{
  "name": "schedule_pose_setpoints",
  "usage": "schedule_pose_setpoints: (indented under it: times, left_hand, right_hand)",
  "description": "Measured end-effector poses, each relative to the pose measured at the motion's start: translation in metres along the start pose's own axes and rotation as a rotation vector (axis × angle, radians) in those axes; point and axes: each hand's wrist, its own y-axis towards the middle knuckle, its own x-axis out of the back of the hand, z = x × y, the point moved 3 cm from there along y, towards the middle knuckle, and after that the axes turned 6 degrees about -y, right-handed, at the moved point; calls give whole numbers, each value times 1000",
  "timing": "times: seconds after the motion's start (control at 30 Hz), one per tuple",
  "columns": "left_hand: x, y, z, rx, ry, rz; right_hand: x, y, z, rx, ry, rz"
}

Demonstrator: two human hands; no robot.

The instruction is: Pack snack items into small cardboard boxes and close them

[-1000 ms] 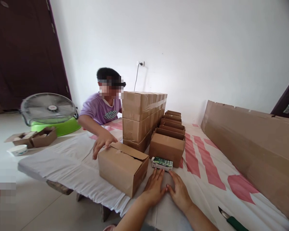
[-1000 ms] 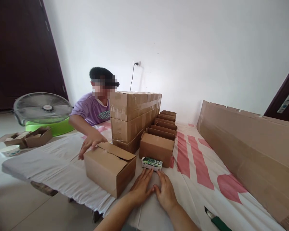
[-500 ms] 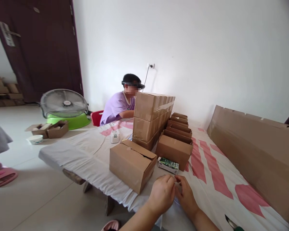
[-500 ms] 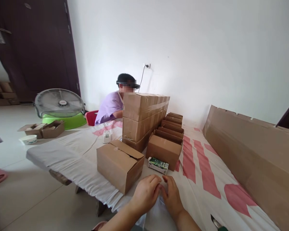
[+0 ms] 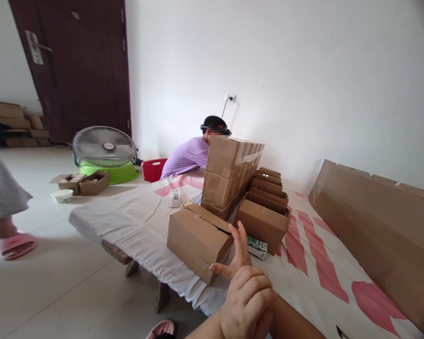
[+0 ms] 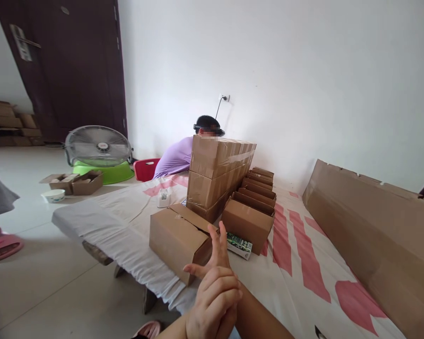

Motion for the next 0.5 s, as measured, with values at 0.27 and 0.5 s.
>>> schedule_pose_setpoints:
  times: [0.27, 0.5]
  left_hand:
    - [3, 2, 2, -32, 35, -22]
    - [12, 8, -5, -64, 27, -41]
  right_hand:
    - [3, 10, -8, 46, 83, 30]
    - [67, -14, -37, -28, 80, 164]
